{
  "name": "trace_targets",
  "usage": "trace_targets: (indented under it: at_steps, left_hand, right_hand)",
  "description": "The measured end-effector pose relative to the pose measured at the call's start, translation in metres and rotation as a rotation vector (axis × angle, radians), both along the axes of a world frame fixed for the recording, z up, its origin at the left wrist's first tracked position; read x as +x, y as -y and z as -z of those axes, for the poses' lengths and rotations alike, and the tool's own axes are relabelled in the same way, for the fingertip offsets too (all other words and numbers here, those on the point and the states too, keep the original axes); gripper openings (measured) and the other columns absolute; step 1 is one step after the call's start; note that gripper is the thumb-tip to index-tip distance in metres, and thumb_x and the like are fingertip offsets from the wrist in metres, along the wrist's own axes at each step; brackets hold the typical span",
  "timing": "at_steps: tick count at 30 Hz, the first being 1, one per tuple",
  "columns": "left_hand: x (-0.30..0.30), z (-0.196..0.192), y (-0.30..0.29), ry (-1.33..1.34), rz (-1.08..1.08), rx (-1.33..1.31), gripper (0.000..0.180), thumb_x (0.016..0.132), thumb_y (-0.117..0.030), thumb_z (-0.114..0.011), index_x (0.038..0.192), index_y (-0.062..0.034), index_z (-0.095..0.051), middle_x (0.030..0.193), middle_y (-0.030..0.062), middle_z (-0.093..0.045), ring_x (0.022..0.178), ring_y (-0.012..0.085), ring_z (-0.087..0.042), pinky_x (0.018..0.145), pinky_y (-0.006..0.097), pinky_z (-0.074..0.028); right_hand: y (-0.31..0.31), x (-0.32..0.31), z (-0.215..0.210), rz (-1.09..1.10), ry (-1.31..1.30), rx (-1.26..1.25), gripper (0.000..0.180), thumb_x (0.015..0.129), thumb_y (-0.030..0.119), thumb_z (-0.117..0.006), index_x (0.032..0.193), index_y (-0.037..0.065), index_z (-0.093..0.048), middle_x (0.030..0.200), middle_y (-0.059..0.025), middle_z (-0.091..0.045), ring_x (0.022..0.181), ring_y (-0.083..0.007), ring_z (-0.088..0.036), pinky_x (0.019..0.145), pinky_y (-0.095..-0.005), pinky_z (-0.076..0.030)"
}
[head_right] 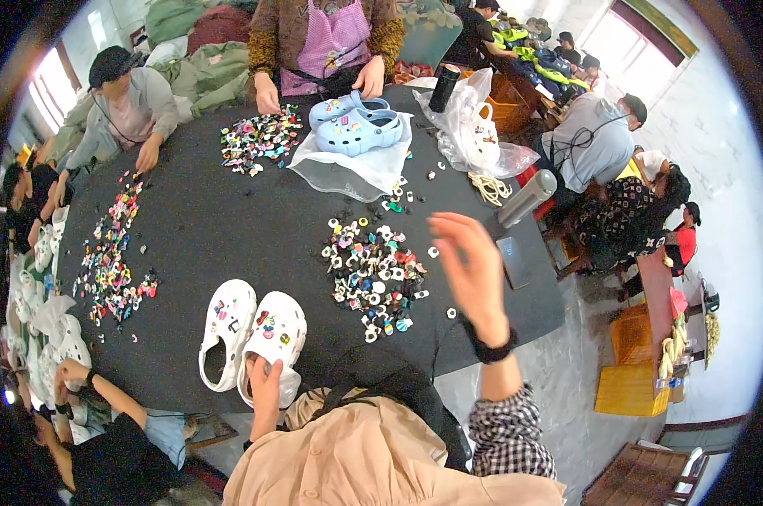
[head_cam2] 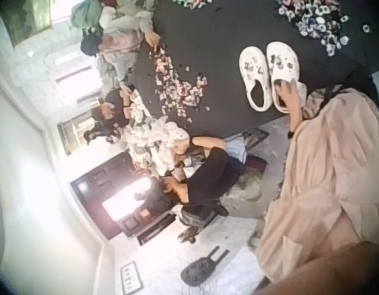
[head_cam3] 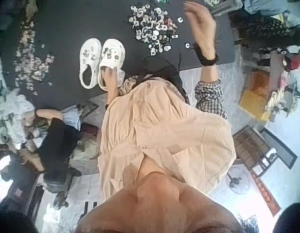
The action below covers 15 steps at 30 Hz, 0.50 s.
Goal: Attaching decorative charms to the holes of white foam clogs at a assembly table.
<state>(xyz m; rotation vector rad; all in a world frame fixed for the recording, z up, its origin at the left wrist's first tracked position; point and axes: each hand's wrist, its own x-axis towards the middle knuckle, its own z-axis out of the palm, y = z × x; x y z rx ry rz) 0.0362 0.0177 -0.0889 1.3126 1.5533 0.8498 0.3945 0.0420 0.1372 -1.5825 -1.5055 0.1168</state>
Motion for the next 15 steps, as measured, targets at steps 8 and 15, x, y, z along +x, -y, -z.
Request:
trace_targets:
  at_steps: [8, 15]
  left_hand:
    - [0.001, -0.006, 0.001, -0.088, 0.034, 0.042, 0.042, 0.082, -0.014, -0.068, 0.12, 0.0002, -0.057, 0.129, 0.0212, -0.043, 0.123, 0.0367, -0.038, 0.103, 0.043, -0.031]
    - [0.001, -0.004, 0.0, -0.063, 0.031, 0.063, 0.042, 0.082, -0.012, -0.067, 0.12, 0.0014, -0.057, 0.13, 0.0229, -0.043, 0.124, 0.0368, -0.038, 0.104, 0.043, -0.03]
  right_hand:
    - [0.092, 0.078, 0.019, 0.358, 0.027, -0.196, 0.019, 0.088, 0.0, -0.06, 0.105, 0.001, -0.067, 0.095, -0.0088, -0.067, 0.083, -0.0146, -0.064, 0.074, -0.0251, -0.049]
    - [0.115, 0.103, 0.179, 0.414, -0.308, -0.577, 0.026, 0.086, 0.01, -0.064, 0.11, 0.0, -0.063, 0.091, -0.0097, -0.067, 0.072, -0.0151, -0.065, 0.061, -0.0278, -0.053]
